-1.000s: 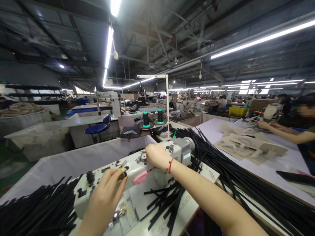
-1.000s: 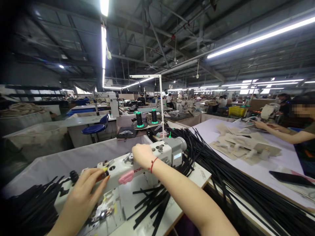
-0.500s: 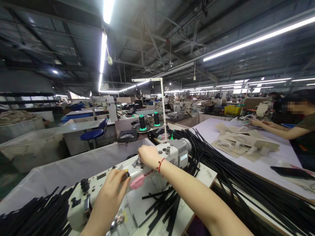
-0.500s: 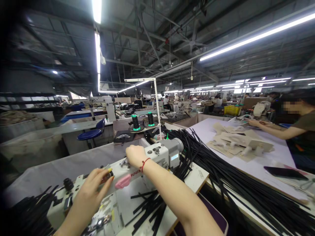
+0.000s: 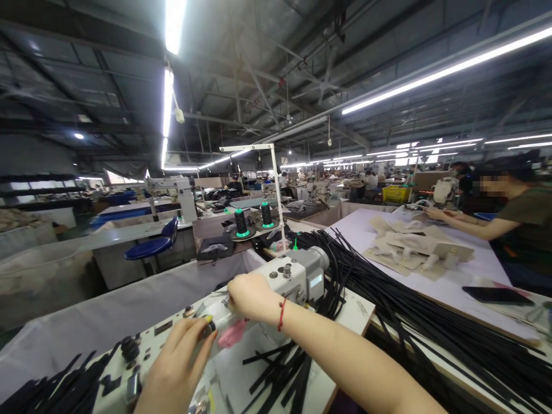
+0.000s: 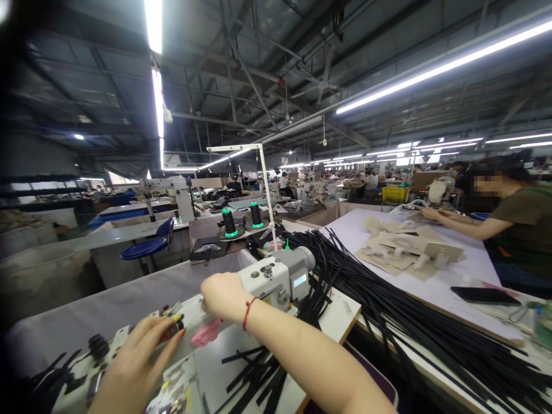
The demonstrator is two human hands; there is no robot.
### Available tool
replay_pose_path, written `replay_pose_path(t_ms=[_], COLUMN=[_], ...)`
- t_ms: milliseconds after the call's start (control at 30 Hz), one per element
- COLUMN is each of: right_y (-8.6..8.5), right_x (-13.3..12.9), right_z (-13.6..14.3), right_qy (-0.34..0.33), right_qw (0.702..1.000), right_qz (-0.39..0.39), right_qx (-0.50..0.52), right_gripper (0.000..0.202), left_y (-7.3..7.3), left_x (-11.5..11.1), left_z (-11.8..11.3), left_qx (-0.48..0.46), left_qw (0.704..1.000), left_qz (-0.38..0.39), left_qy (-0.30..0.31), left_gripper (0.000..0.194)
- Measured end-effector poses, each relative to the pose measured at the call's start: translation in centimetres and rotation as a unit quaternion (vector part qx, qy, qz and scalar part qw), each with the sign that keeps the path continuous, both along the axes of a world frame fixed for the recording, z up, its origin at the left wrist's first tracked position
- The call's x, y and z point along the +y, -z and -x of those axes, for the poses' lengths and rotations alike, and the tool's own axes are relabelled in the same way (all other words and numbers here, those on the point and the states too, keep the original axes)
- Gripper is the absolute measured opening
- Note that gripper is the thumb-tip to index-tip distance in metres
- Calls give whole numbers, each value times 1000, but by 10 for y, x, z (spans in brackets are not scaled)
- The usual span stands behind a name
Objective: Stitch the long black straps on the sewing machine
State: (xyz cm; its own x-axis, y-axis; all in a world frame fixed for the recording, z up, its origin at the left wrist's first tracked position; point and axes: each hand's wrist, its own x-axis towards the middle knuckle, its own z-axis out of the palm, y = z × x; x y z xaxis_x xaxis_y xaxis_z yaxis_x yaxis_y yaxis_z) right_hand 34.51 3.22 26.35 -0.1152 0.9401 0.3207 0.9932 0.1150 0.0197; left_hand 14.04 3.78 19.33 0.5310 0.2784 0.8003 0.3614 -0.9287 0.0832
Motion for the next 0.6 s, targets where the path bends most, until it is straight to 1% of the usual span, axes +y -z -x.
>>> replay_pose_path(t_ms=[67, 133, 233, 300, 367, 467, 533, 600], right_y=[0, -1, -2, -2, -2, -2, -2, -2], right_x=[1, 1, 0, 2, 5, 6, 3, 0], right_z=[1, 0, -2, -1, -3, -6, -4, -1], right_qy=[10, 26, 8, -3, 12, 36, 18, 0], right_qw=[1000, 1000, 1000, 1000, 1000, 999, 1000, 1000], right_qz=[-9, -11, -3, -8, -12, -5, -2, 0], right_qx=[0, -1, -4, -4, -4, -4, -2, 3], right_gripper=[23, 23, 18, 21, 23, 22, 21, 22], left_y=[-3, -4, -2, 0, 0, -2, -6, -11], left_x=[-2, -3, 0, 4, 8, 12, 12, 10], left_z=[-5, -7, -6, -6, -5, -2, -2, -7], left_qx=[-7, -13, -17, -7, 4, -16, -10, 16], left_qw=[1000, 1000, 999, 998, 998, 998, 998, 999], left_qz=[13, -3, -50, -60, -55, -61, -64, -47], left_qy=[-12, -19, -15, -9, -5, -8, 1, 11], left_gripper=[17, 19, 19, 19, 20, 18, 17, 17])
